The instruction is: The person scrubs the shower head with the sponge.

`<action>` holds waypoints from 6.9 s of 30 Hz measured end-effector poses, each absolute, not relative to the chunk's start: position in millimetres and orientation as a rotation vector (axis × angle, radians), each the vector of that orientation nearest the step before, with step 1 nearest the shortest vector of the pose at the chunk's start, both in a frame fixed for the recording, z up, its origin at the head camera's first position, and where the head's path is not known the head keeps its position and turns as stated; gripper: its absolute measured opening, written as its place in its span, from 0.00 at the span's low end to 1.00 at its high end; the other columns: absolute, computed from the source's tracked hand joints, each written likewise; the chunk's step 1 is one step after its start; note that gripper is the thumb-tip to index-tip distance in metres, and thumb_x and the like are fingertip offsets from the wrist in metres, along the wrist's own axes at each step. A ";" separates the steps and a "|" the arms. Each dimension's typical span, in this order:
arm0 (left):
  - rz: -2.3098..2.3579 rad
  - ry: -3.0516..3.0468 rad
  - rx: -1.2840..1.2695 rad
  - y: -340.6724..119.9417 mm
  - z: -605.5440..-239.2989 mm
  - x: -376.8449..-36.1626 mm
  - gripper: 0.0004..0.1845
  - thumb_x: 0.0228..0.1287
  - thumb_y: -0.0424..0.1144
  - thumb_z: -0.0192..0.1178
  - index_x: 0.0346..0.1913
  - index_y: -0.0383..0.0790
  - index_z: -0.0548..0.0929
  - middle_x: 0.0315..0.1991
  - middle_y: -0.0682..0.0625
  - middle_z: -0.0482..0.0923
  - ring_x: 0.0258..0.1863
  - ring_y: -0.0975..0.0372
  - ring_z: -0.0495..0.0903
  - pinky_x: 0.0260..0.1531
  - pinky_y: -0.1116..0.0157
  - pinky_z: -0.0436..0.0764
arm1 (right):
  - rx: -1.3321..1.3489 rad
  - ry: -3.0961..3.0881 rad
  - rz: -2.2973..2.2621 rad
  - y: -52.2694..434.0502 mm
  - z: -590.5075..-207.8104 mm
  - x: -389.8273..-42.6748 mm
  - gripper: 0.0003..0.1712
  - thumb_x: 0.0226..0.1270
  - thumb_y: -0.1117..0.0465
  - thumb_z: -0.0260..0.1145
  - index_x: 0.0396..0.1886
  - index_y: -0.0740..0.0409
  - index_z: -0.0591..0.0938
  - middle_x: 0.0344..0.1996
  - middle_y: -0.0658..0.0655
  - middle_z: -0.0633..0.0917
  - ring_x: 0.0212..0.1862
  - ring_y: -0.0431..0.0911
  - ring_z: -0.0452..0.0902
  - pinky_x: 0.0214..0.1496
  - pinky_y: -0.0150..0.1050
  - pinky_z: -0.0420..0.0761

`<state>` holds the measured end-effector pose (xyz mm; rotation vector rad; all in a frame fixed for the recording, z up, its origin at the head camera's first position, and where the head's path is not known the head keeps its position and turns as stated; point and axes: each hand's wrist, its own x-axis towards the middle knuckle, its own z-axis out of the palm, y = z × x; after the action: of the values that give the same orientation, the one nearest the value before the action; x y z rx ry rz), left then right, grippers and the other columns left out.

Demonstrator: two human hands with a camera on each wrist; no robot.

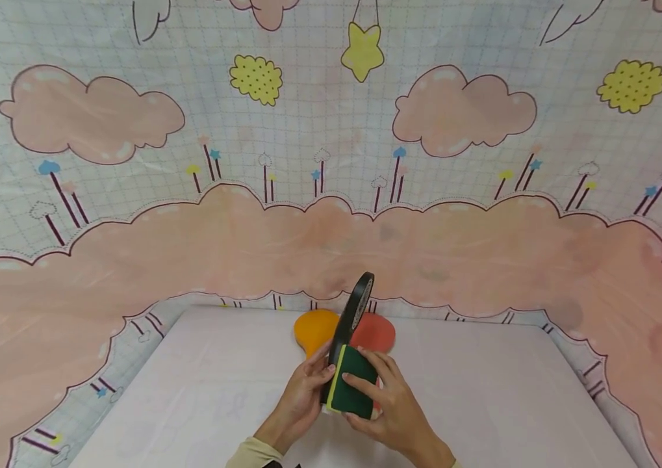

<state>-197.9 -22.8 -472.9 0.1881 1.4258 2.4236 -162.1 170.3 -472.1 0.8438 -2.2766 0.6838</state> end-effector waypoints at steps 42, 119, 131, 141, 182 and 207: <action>2.395 1.713 -0.035 61.8 -479.5 -194.7 0.36 0.52 0.19 0.65 0.68 0.36 0.72 0.51 0.44 0.73 0.47 0.57 0.73 0.47 0.65 0.80 | 0.395 -2.360 0.574 276.6 -482.6 -149.3 0.35 0.32 0.56 0.85 0.49 0.48 0.86 0.61 0.65 0.75 0.59 0.58 0.67 0.45 0.67 0.79; 2.090 2.368 0.156 127.9 -514.1 -202.5 0.20 0.49 0.26 0.67 0.48 0.37 0.84 0.55 0.43 0.80 0.56 0.50 0.80 0.55 0.57 0.81 | 0.152 -2.386 0.705 312.5 -496.3 -132.6 0.32 0.39 0.59 0.83 0.50 0.54 0.85 0.63 0.66 0.73 0.60 0.61 0.64 0.64 0.63 0.67; 2.066 2.385 0.342 81.5 -500.9 -203.8 0.17 0.59 0.29 0.63 0.52 0.38 0.83 0.60 0.43 0.76 0.60 0.52 0.75 0.57 0.59 0.79 | 0.181 -2.397 0.729 300.9 -482.2 -135.8 0.32 0.41 0.57 0.83 0.51 0.52 0.85 0.64 0.65 0.72 0.61 0.61 0.63 0.49 0.72 0.71; 2.027 2.351 0.274 50.7 -503.0 -199.5 0.21 0.60 0.33 0.64 0.58 0.40 0.80 0.59 0.46 0.76 0.54 0.49 0.76 0.53 0.55 0.81 | 0.224 -2.388 0.726 289.1 -477.3 -140.5 0.33 0.39 0.57 0.83 0.51 0.53 0.85 0.64 0.65 0.72 0.61 0.62 0.65 0.47 0.72 0.74; 1.259 2.932 0.143 58.9 -529.6 -208.9 0.42 0.46 0.45 0.76 0.65 0.35 0.71 0.41 0.43 0.81 0.37 0.55 0.77 0.35 0.53 0.78 | 0.372 -2.442 0.772 257.6 -501.8 -160.8 0.30 0.43 0.52 0.82 0.51 0.46 0.86 0.63 0.61 0.75 0.61 0.57 0.67 0.50 0.71 0.75; 1.804 2.476 0.020 45.7 -529.4 -206.5 0.34 0.43 0.31 0.67 0.60 0.28 0.75 0.38 0.48 0.76 0.29 0.63 0.72 0.31 0.70 0.74 | 0.306 -2.505 0.774 263.6 -497.4 -156.3 0.30 0.44 0.51 0.81 0.51 0.51 0.85 0.63 0.63 0.74 0.61 0.61 0.68 0.50 0.71 0.74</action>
<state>-206.5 45.7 -529.4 0.0196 2.4755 1.8042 -156.3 263.6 -497.4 0.3060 -2.5048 0.7737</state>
